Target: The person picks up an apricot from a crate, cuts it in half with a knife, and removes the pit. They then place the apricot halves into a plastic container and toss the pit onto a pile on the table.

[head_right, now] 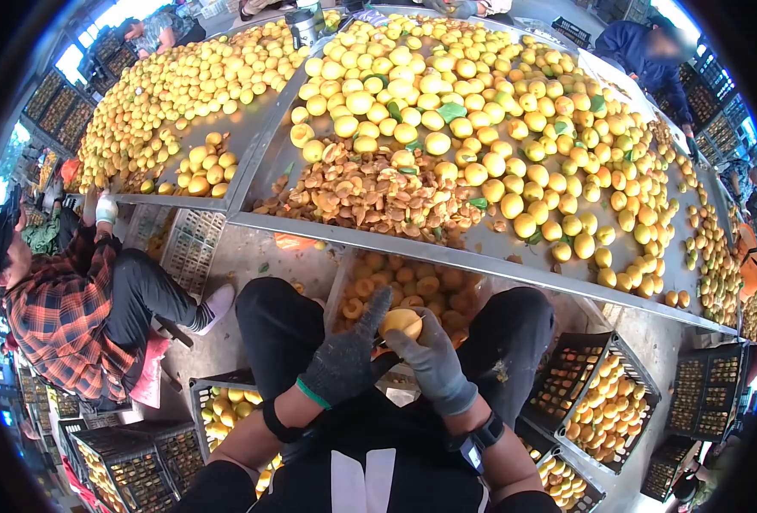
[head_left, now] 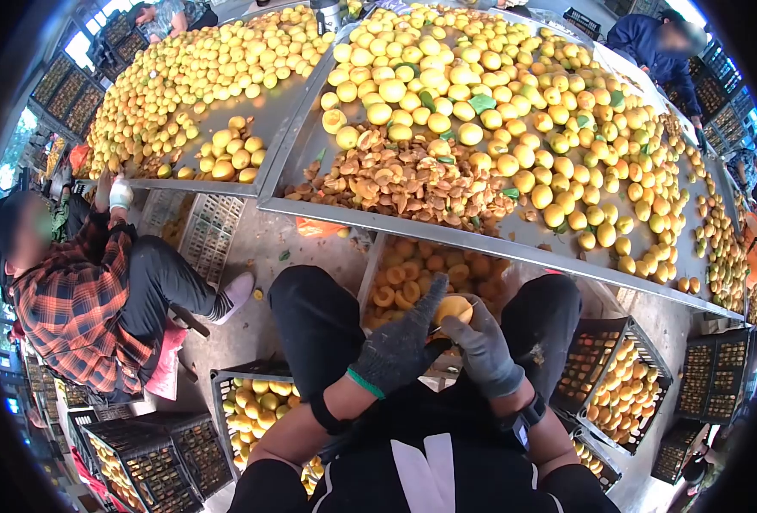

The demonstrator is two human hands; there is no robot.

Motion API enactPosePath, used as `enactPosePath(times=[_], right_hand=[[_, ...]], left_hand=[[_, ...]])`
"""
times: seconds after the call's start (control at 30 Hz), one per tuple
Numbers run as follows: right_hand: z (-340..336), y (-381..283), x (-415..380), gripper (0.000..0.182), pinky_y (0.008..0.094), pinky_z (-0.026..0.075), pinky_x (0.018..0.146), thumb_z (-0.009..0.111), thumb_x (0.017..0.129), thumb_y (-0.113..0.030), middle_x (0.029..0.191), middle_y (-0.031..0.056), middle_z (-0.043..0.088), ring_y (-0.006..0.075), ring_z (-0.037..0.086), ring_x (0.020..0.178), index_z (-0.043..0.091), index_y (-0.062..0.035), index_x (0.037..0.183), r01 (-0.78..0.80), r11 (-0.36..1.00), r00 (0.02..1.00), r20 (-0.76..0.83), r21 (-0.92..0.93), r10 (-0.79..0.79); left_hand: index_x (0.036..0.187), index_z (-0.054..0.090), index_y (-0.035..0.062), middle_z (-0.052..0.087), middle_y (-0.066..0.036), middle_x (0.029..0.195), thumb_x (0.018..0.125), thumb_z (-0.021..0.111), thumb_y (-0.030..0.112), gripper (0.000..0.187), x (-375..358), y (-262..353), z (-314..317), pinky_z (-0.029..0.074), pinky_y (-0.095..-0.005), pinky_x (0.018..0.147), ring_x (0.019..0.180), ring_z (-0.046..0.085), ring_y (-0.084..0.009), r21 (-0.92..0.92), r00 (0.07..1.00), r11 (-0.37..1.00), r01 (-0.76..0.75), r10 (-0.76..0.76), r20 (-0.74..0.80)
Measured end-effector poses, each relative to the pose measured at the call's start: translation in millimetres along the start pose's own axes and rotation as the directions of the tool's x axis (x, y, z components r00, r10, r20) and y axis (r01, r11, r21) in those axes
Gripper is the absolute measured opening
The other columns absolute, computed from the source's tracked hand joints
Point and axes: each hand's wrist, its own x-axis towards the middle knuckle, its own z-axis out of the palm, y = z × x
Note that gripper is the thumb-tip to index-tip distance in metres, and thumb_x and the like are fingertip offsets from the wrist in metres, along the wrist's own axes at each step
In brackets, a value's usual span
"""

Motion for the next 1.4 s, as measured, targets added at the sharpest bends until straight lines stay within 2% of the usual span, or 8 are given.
enactPosePath(times=[0.37,0.6,0.67,0.8,0.87,0.97,1.23,1.4], right_hand=[[6.8,1.7,-2.0,0.049,0.0274,0.045,0.090,0.066,0.083,-0.007,0.111,0.0050,0.054,0.0136,0.055,0.100,0.041,-0.0028,0.125,0.362,0.926,0.932,0.049,-0.107,-0.359],[4.8,10.6,-1.1,0.053,0.0275,0.046,0.089,0.070,0.082,-0.010,0.108,0.0059,0.052,0.0129,0.053,0.099,0.040,-0.0034,0.125,0.314,0.928,0.948,0.013,-0.200,-0.318],[7.4,10.3,3.9,0.051,0.0276,0.046,0.089,0.069,0.083,-0.014,0.108,0.0071,0.052,0.0125,0.052,0.100,0.041,-0.0041,0.125,0.268,0.931,0.954,-0.068,-0.249,-0.293],[5.2,7.1,4.9,0.040,0.0288,0.045,0.090,0.056,0.093,-0.022,0.113,0.0067,0.052,0.0152,0.052,0.103,0.043,-0.0038,0.126,0.110,0.937,0.994,-0.024,0.331,-0.108],[3.3,9.3,4.2,0.039,0.0296,0.045,0.091,0.050,0.096,-0.025,0.115,0.0058,0.052,0.0161,0.053,0.102,0.042,-0.0037,0.128,0.094,0.946,0.995,-0.002,0.311,-0.098],[6.4,12.0,2.5,0.043,0.0285,0.044,0.092,0.056,0.093,-0.023,0.115,0.0071,0.051,0.0153,0.052,0.103,0.041,-0.0037,0.129,0.136,0.927,0.989,0.004,0.350,-0.147],[14.1,7.4,-11.8,0.060,0.0282,0.050,0.083,0.072,0.081,-0.017,0.111,0.0099,0.054,0.0168,0.057,0.096,0.037,-0.0020,0.128,0.257,0.725,0.941,-0.007,-0.640,-0.340],[6.3,19.8,-2.6,0.057,0.0276,0.049,0.084,0.069,0.084,-0.017,0.108,0.0090,0.055,0.0162,0.057,0.095,0.037,-0.0025,0.129,0.162,0.974,0.976,-0.121,-0.157,-0.182]], left_hand=[[0.138,0.038,0.0102,0.048,-0.016,0.132,0.076,0.063,0.002,0.067,4.6,-2.5,7.0,0.040,-0.0381,0.101,0.123,0.048,-0.0311,-0.416,0.996,0.909,0.001,0.036,0.081],[0.140,0.033,0.0120,0.055,-0.020,0.122,0.083,0.060,0.008,0.064,0.3,-12.0,17.6,0.047,-0.0403,0.091,0.112,0.056,-0.0360,-0.401,0.993,0.909,-0.117,0.111,-0.038],[0.141,0.032,0.0111,0.048,-0.016,0.133,0.080,0.063,0.005,0.069,2.3,-15.3,12.9,0.044,-0.0370,0.097,0.116,0.054,-0.0299,-0.557,0.989,0.822,0.123,-0.054,0.138],[0.144,0.023,0.0137,0.049,-0.016,0.132,0.081,0.062,0.005,0.075,1.7,-11.7,-2.7,0.047,-0.0373,0.093,0.111,0.057,-0.0301,-0.491,0.995,0.871,-0.009,0.059,0.085],[0.146,0.018,0.0145,0.049,-0.018,0.131,0.080,0.062,0.004,0.080,-0.7,-6.4,-12.0,0.047,-0.0385,0.092,0.109,0.059,-0.0306,-0.447,0.952,0.863,0.236,-0.114,0.283],[0.146,0.016,0.0129,0.055,-0.019,0.123,0.080,0.063,0.005,0.081,-5.7,-12.6,-1.8,0.047,-0.0386,0.090,0.105,0.060,-0.0329,-0.413,0.985,0.904,0.111,-0.045,0.166],[0.146,0.014,0.0105,0.061,-0.027,0.100,0.085,0.058,0.013,0.076,-16.0,-8.4,11.9,0.049,-0.0444,0.079,0.092,0.061,-0.0409,-0.220,0.987,0.965,0.143,-0.121,0.110],[0.145,0.017,0.0113,0.061,-0.026,0.100,0.082,0.063,0.016,0.078,-9.9,-5.3,4.5,0.049,-0.0453,0.078,0.087,0.062,-0.0412,-0.312,0.973,0.923,0.224,-0.194,0.124]])
